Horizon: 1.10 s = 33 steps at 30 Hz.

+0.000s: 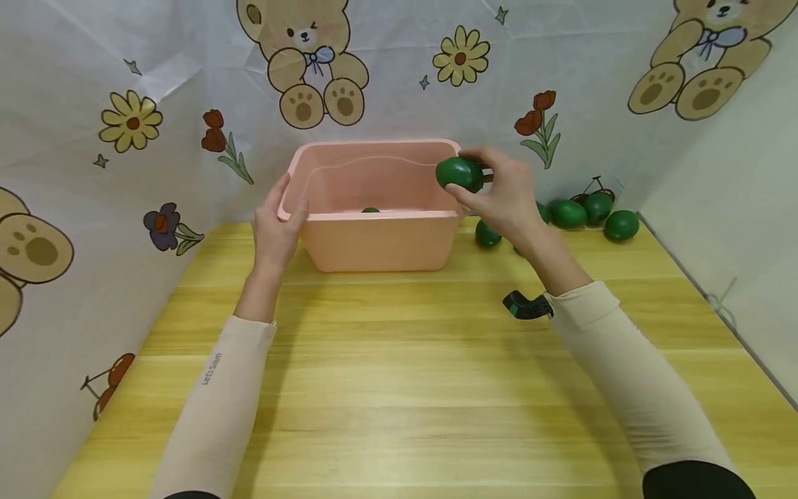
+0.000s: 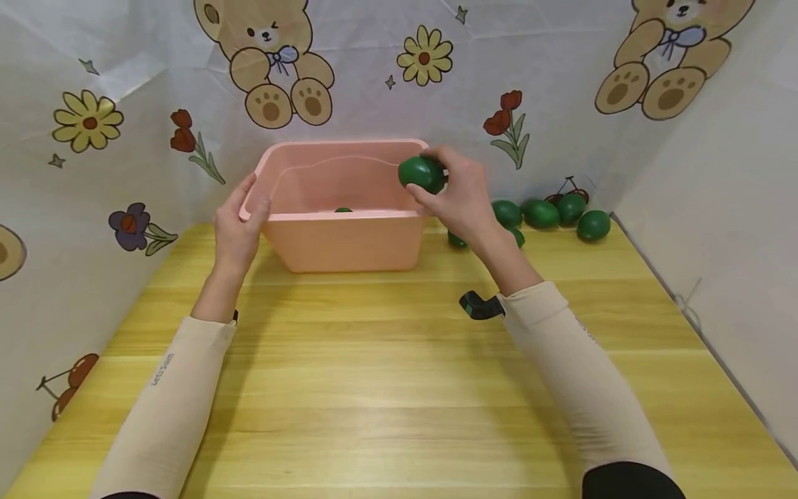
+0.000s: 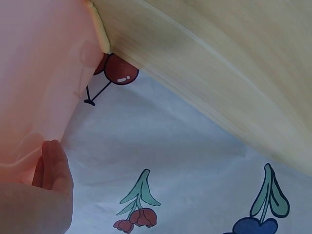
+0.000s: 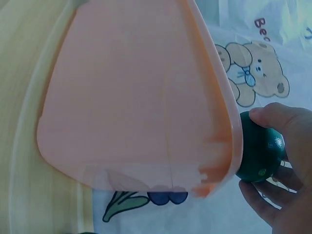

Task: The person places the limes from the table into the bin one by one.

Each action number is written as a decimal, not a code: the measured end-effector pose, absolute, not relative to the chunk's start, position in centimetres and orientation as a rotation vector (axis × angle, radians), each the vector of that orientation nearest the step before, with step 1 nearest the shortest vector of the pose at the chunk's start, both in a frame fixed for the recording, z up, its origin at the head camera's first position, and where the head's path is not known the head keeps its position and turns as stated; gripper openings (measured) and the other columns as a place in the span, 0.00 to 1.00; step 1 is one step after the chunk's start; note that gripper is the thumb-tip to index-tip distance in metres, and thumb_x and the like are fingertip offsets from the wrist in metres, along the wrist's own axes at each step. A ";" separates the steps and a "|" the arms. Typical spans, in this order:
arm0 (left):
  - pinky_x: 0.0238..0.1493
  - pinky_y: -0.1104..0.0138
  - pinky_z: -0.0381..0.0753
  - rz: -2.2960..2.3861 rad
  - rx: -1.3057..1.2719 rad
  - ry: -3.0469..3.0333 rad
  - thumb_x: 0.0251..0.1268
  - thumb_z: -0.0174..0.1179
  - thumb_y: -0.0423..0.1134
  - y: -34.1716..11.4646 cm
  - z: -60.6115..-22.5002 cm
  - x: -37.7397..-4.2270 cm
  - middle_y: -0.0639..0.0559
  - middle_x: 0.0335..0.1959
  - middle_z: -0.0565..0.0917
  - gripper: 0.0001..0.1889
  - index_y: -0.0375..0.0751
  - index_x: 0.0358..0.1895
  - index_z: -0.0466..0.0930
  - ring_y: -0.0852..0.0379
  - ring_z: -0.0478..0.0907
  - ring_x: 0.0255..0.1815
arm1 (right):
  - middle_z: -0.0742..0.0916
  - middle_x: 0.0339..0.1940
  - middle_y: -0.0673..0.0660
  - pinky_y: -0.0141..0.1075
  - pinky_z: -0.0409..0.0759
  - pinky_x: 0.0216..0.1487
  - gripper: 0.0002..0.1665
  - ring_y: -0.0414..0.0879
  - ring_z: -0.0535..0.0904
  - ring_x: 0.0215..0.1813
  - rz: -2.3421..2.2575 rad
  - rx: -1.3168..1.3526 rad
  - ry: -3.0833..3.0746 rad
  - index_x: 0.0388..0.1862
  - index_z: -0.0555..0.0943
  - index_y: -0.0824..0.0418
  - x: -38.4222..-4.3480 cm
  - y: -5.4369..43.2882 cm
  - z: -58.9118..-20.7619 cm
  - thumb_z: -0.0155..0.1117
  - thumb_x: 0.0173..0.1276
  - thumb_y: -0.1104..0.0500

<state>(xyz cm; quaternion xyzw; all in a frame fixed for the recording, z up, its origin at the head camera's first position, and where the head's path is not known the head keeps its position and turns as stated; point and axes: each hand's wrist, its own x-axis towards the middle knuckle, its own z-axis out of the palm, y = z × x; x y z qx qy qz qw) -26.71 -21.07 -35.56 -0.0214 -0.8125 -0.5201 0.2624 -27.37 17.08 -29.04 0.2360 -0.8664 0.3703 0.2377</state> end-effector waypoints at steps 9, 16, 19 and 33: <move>0.68 0.54 0.81 -1.423 -0.030 -2.197 0.72 0.63 0.49 -20.7 -36.1 -26.3 0.46 0.74 0.78 0.31 0.51 0.77 0.73 0.47 0.80 0.67 | 0.89 0.56 0.62 0.50 0.84 0.51 0.29 0.56 0.86 0.54 0.994 0.724 -2.410 0.64 0.82 0.62 -27.5 16.0 -30.3 0.79 0.66 0.54; 0.70 0.51 0.80 -1.413 -0.020 -2.210 0.72 0.62 0.52 -20.8 -35.8 -26.2 0.48 0.74 0.78 0.31 0.54 0.77 0.74 0.47 0.79 0.68 | 0.89 0.57 0.62 0.53 0.81 0.65 0.22 0.55 0.84 0.59 1.039 0.679 -2.389 0.64 0.83 0.62 -26.9 17.1 -31.1 0.70 0.73 0.58; 0.70 0.51 0.80 -1.400 -0.025 -2.223 0.72 0.61 0.55 -20.9 -35.5 -26.2 0.48 0.74 0.78 0.32 0.55 0.77 0.73 0.47 0.79 0.68 | 0.90 0.56 0.60 0.53 0.83 0.64 0.20 0.55 0.85 0.59 1.045 0.638 -2.365 0.62 0.84 0.61 -26.6 18.1 -31.6 0.70 0.74 0.58; 0.71 0.52 0.79 -1.403 -0.041 -2.197 0.73 0.62 0.53 -20.8 -35.6 -26.3 0.50 0.74 0.78 0.31 0.51 0.77 0.74 0.48 0.79 0.70 | 0.87 0.61 0.65 0.58 0.82 0.65 0.22 0.61 0.83 0.63 1.046 0.421 -2.485 0.65 0.82 0.64 -26.4 23.8 -34.2 0.69 0.74 0.60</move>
